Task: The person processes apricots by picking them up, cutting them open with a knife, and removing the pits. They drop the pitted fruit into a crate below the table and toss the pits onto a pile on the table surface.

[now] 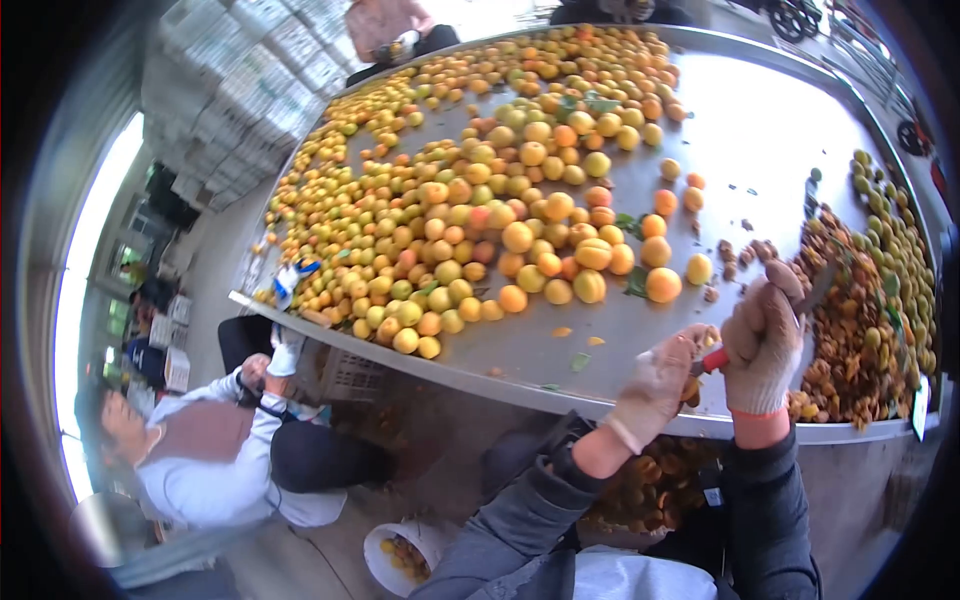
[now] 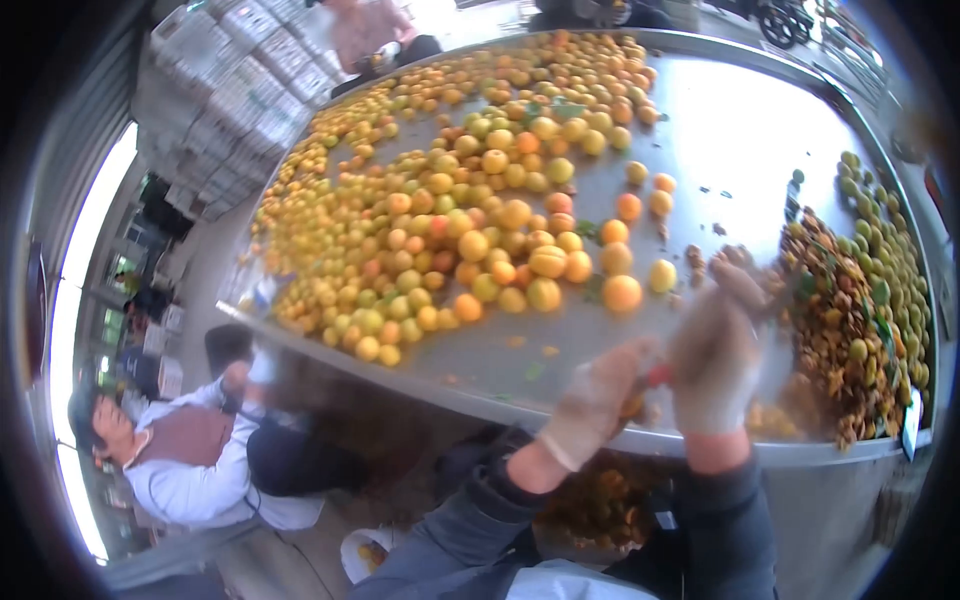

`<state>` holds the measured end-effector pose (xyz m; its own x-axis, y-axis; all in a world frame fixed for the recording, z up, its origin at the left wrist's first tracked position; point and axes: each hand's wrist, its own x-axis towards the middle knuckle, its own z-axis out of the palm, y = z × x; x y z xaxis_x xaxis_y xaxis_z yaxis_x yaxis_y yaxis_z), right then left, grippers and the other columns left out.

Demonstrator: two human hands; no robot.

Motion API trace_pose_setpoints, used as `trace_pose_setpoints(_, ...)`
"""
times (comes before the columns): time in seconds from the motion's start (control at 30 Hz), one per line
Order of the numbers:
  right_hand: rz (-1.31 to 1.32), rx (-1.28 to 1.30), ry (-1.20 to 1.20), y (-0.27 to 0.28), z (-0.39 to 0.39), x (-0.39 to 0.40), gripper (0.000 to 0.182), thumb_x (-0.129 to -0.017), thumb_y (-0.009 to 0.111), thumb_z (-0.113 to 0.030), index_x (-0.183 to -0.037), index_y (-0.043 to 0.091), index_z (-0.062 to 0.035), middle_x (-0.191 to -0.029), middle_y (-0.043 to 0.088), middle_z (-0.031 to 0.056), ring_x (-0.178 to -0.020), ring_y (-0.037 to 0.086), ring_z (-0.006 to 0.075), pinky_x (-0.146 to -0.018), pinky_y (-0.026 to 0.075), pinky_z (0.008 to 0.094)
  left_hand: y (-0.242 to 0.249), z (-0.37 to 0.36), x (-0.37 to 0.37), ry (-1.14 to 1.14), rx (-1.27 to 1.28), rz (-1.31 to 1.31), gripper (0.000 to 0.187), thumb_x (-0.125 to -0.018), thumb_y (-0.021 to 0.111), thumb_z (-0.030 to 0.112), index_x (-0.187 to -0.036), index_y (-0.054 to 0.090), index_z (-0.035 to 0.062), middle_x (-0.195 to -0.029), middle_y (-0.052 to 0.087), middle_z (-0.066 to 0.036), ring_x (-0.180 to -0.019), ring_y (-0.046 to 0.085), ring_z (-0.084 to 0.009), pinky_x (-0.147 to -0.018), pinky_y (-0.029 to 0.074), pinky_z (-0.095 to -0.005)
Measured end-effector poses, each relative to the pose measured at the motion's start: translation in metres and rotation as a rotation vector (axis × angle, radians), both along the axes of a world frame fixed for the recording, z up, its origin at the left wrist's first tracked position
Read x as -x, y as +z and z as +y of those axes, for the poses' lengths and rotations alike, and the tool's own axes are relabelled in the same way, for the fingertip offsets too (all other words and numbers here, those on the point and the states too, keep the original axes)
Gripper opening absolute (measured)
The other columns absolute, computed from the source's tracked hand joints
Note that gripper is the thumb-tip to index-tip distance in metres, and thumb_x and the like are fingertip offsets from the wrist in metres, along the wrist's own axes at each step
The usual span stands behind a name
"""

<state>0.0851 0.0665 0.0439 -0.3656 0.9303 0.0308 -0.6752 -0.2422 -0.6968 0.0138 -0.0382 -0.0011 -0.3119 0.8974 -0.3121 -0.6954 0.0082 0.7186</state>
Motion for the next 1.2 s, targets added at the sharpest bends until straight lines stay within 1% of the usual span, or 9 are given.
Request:
trace_pose_setpoints(0.07,-0.035,-0.028,0.031,0.005,-0.002,0.006,0.024,-0.098,0.048,-0.013,-0.12,0.056,-0.0083,-0.064,0.033,-0.0038,-0.041,0.024,0.0041,-0.034,0.018,0.0206,0.001,-0.001,0.002,0.082,0.023,0.102,0.032,-0.094,0.055,0.013,-0.126,0.058,0.0077,-0.103,0.061,-0.007,-0.082,0.06,-0.0119,-0.063,0.049,-0.0252)
trace_pose_setpoints(0.17,0.181,0.39,0.13,0.01,0.001,0.008,0.025,-0.1,0.045,-0.013,-0.123,0.055,-0.0097,-0.064,0.031,-0.0058,-0.042,0.024,0.0026,-0.033,0.021,0.018,0.009,-0.007,0.009,-0.106,-0.039,0.248,0.045,-0.099,0.045,0.046,-0.125,0.06,0.0116,-0.064,0.049,0.005,-0.045,0.037,-0.002,-0.04,0.029,-0.0173)
trace_pose_setpoints(0.3,0.078,0.336,-0.032,0.011,0.006,0.009,0.028,-0.099,0.048,-0.016,-0.126,0.052,-0.0096,-0.065,0.031,-0.0058,-0.046,0.028,0.0044,-0.04,0.024,0.0208,0.032,-0.007,0.016,0.122,0.243,0.125,0.048,-0.097,0.05,0.047,-0.128,0.057,0.0115,-0.07,0.055,0.003,-0.05,0.045,-0.0036,-0.045,0.035,-0.0177)
trace_pose_setpoints(0.53,-0.094,0.185,-0.066,0.015,0.007,-0.004,0.019,-0.095,0.052,-0.009,-0.113,0.058,-0.0084,-0.065,0.043,-0.0014,-0.047,0.037,0.0071,-0.041,0.03,0.0224,0.008,-0.004,0.028,0.065,0.072,-0.172,0.039,-0.098,0.053,0.037,-0.122,0.056,0.0072,-0.084,0.06,-0.005,-0.065,0.057,-0.02,-0.058,0.047,-0.0334)
trace_pose_setpoints(0.67,-0.309,-0.032,-0.08,0.029,0.001,-0.018,0.018,-0.091,0.053,-0.002,-0.107,0.061,-0.0024,-0.067,0.053,-0.0001,-0.05,0.045,0.0071,-0.043,0.036,0.0233,0.007,-0.003,0.035,0.152,0.097,-0.122,0.039,-0.096,0.057,0.035,-0.12,0.057,0.0048,-0.092,0.062,-0.009,-0.072,0.061,-0.0211,-0.062,0.05,-0.0353)
trace_pose_setpoints(0.73,-0.594,-0.752,-0.047,0.018,0.004,-0.02,0.019,-0.086,0.06,0.002,-0.104,0.064,-0.0024,-0.071,0.058,0.0014,-0.061,0.056,0.0097,-0.054,0.046,0.0232,0.012,-0.003,0.033,0.195,0.029,-0.073,0.037,-0.095,0.058,0.033,-0.118,0.058,0.0037,-0.095,0.063,-0.01,-0.075,0.062,-0.0213,-0.064,0.052,-0.0357)
trace_pose_setpoints(0.8,-0.717,-1.0,0.164,0.021,0.003,-0.021,0.023,-0.077,0.067,0.002,-0.099,0.067,-0.0044,-0.085,0.063,0.0074,-0.08,0.064,0.0192,-0.07,0.051,0.0307,0.023,0.001,0.026,0.255,0.037,0.074,0.037,-0.096,0.057,0.03,-0.12,0.059,0.0009,-0.104,0.063,-0.011,-0.082,0.064,-0.0209,-0.069,0.055,-0.0357)
trace_pose_setpoints(1.0,-0.939,-1.08,0.307,0.008,0.006,-0.027,0.025,-0.075,0.071,-0.008,-0.101,0.068,-0.0085,-0.089,0.062,0.01,-0.082,0.063,0.0297,-0.071,0.052,0.0355,0.025,-0.006,0.022,0.022,0.032,0.18,0.04,-0.099,0.054,0.022,-0.132,0.053,0.0003,-0.117,0.062,-0.009,-0.096,0.063,-0.0178,-0.079,0.057,-0.0346)
trace_pose_setpoints(1.2,-0.985,-1.137,0.351,0.009,0.002,-0.039,0.018,-0.077,0.071,-0.012,-0.094,0.067,-0.0084,-0.091,0.06,0.0106,-0.08,0.063,0.0311,-0.07,0.052,0.0373,0.005,-0.006,0.021,0.126,0.104,0.219,0.036,-0.099,0.049,0.016,-0.132,0.053,-0.0001,-0.115,0.062,-0.009,-0.098,0.063,-0.0177,-0.078,0.058,-0.034)
